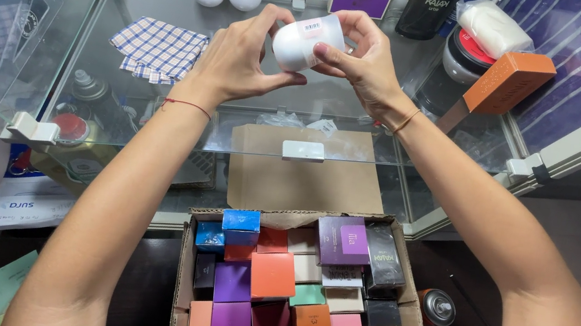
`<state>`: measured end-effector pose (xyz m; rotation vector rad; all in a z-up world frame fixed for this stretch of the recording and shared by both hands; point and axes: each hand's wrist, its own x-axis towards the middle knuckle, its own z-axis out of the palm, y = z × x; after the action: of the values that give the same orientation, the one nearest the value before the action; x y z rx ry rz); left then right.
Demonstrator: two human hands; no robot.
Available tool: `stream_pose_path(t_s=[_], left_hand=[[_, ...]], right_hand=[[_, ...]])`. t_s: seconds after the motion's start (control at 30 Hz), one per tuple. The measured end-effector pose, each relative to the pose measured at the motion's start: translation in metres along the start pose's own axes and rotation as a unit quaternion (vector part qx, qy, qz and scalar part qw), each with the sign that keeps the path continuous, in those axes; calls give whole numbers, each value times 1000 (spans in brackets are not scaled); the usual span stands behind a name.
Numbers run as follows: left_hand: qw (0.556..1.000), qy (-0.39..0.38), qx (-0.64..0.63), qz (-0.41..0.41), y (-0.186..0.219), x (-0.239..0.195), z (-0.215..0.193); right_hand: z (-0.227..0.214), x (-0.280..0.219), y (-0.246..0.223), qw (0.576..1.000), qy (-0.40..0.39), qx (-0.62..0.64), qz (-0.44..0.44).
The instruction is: Organizing various cosmetic products like tubes, jars, and boxes from a shipping box onto glass display shelves.
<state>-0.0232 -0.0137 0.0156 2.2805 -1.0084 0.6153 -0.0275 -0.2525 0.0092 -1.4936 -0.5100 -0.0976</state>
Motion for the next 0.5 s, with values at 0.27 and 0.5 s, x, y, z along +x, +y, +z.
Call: stream_pose_path(t_s=[0.27, 0.5], left_hand=[[1000, 4, 10, -10, 1, -1, -1], [1000, -10, 3, -17, 2, -1, -2]], right_hand=[[1, -1, -5, 1000, -21, 5, -8], [3, -5, -13, 999, -50, 9, -6]])
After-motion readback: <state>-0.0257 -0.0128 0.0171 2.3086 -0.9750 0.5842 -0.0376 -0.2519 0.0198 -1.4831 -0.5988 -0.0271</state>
